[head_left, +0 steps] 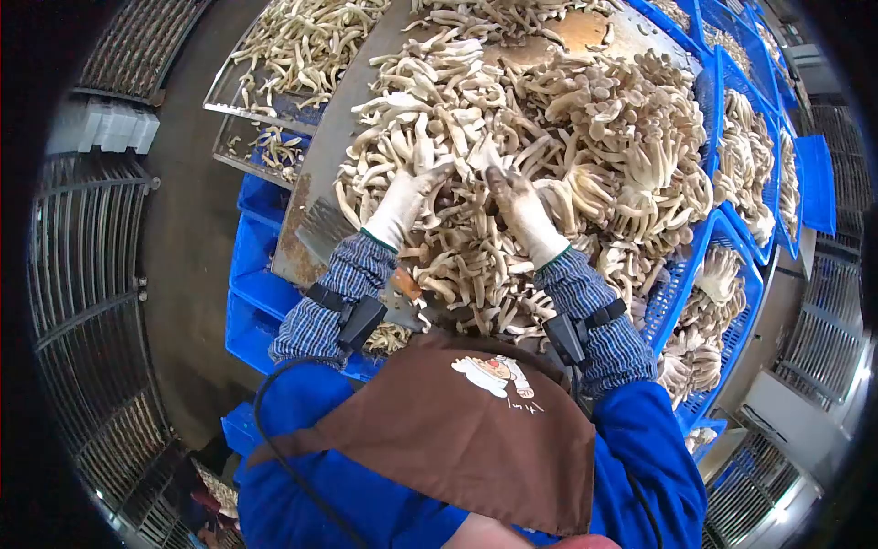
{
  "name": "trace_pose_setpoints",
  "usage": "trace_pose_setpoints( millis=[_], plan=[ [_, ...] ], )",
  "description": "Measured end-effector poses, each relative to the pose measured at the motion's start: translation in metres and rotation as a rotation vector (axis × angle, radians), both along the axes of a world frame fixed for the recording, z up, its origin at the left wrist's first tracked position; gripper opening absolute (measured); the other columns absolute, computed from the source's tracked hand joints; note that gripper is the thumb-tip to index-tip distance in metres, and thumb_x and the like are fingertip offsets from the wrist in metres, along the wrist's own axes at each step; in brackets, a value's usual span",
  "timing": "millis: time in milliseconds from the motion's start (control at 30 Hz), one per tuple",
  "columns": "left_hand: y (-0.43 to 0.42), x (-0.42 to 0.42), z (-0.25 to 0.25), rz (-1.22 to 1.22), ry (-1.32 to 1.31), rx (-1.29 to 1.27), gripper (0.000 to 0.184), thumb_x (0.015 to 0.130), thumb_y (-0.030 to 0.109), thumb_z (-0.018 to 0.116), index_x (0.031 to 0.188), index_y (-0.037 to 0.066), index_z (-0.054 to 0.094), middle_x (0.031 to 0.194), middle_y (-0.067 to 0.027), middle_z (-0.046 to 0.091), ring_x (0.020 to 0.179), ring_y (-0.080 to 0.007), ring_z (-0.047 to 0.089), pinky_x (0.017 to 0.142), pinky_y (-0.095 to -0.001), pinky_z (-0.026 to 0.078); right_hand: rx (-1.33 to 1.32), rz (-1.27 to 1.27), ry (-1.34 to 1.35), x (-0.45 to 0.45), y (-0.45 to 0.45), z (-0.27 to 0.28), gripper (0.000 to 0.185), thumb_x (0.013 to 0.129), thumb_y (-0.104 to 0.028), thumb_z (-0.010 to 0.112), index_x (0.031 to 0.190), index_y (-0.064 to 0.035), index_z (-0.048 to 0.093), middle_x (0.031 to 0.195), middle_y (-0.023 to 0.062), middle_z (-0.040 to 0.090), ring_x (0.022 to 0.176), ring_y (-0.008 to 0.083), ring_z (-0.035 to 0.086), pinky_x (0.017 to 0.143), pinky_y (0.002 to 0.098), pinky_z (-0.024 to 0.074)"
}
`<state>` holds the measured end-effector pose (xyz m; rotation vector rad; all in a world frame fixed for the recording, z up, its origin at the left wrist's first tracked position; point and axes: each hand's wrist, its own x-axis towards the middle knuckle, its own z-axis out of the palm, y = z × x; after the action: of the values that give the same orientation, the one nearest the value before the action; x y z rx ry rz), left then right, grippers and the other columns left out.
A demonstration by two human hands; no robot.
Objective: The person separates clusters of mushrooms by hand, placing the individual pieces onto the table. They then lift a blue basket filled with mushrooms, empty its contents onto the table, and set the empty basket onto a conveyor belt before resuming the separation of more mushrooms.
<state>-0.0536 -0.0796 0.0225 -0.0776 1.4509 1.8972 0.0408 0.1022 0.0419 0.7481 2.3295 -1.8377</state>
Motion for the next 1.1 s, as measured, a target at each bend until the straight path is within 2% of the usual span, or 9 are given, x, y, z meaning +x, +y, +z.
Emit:
trace_pose_setpoints(
  millis=[67,167,267,367,500,667,867,1033,1100],
  plan=[
    [0.008,0.000,0.007,-0.083,0.058,0.009,0.062,0.081,0.010,0.072,0.133,-0.002,0.042,0.114,-0.0101,0.061,0.101,-0.0170,0.060,0.084,-0.0279,0.051,0.126,0.115,-0.126,-0.012,-0.010,0.022,0.038,0.095,-0.030,0.053,0.099,0.0061,0.064,0.078,0.0224,0.064,0.080,0.0303,0.065,0.076,0.0384,0.0485],
    [0.027,0.008,0.032,-0.116,0.132,-0.193,0.056,0.076,0.011,0.080,0.122,0.000,0.050,0.107,-0.0072,0.064,0.097,-0.0148,0.060,0.085,-0.0279,0.050,0.655,0.247,0.192,-0.011,-0.019,-0.002,0.038,0.082,-0.013,0.059,0.117,0.0000,0.058,0.105,0.0238,0.064,0.100,0.0374,0.062,0.087,0.0432,0.0484],
    [0.017,-0.009,0.010,-0.066,0.009,-0.032,0.023,0.079,0.004,0.073,0.099,0.001,0.061,0.083,-0.0037,0.066,0.070,-0.0125,0.063,0.060,-0.0253,0.052,0.190,0.177,0.079,-0.025,-0.013,0.009,0.039,0.086,-0.012,0.060,0.121,0.0020,0.058,0.101,0.0163,0.067,0.088,0.0242,0.065,0.079,0.0322,0.0507],
    [0.018,-0.015,0.006,-0.023,0.013,-0.004,0.023,0.080,0.005,0.071,0.100,0.002,0.060,0.076,-0.0037,0.065,0.052,-0.0096,0.059,0.036,-0.0210,0.042,-0.219,0.061,-0.021,-0.029,-0.002,0.006,0.036,0.089,-0.014,0.062,0.119,0.0047,0.059,0.098,0.0119,0.068,0.085,0.0160,0.064,0.078,0.0275,0.0499],
    [0.002,-0.023,0.001,-0.118,0.222,-0.223,0.027,0.075,0.001,0.069,0.100,0.000,0.060,0.082,-0.0037,0.064,0.070,-0.0124,0.062,0.063,-0.0271,0.052,-0.452,-0.299,0.090,-0.028,0.001,0.026,0.039,0.089,-0.013,0.062,0.123,0.0062,0.057,0.109,0.0132,0.066,0.096,0.0184,0.062,0.088,0.0279,0.0472],
    [-0.004,-0.024,0.022,0.066,0.411,-0.394,0.041,0.075,0.005,0.069,0.114,-0.004,0.057,0.100,-0.0087,0.064,0.090,-0.0173,0.062,0.083,-0.0311,0.050,1.041,0.504,0.123,0.005,0.028,-0.038,0.043,0.084,-0.020,0.061,0.121,0.0010,0.056,0.111,0.0234,0.062,0.105,0.0388,0.059,0.094,0.0423,0.0461],
    [-0.026,-0.047,0.000,-0.042,0.926,-0.754,0.061,0.076,0.020,0.076,0.126,-0.004,0.050,0.117,-0.0233,0.060,0.113,-0.0357,0.057,0.098,-0.0374,0.044,0.816,0.399,-0.088,0.016,0.049,-0.041,0.042,0.082,-0.024,0.064,0.115,0.0004,0.058,0.110,0.0244,0.062,0.104,0.0361,0.060,0.087,0.0447,0.0488],
    [-0.029,-0.042,-0.001,-0.007,0.853,-0.638,0.068,0.080,0.037,0.071,0.129,-0.003,0.048,0.122,-0.0246,0.058,0.117,-0.0373,0.054,0.100,-0.0396,0.042,0.934,0.425,0.013,0.023,0.056,-0.049,0.048,0.083,-0.026,0.068,0.120,0.0026,0.055,0.126,0.0274,0.053,0.112,0.0370,0.056,0.091,0.0410,0.0481],
    [-0.031,-0.040,-0.004,-0.144,0.759,-0.769,0.079,0.089,0.059,0.054,0.137,-0.002,0.041,0.128,-0.0282,0.053,0.122,-0.0393,0.050,0.103,-0.0401,0.038,0.220,0.038,0.243,0.016,0.068,-0.085,0.055,0.084,-0.025,0.069,0.126,0.0051,0.051,0.134,0.0263,0.047,0.118,0.0357,0.052,0.098,0.0363,0.0449]
  ],
)
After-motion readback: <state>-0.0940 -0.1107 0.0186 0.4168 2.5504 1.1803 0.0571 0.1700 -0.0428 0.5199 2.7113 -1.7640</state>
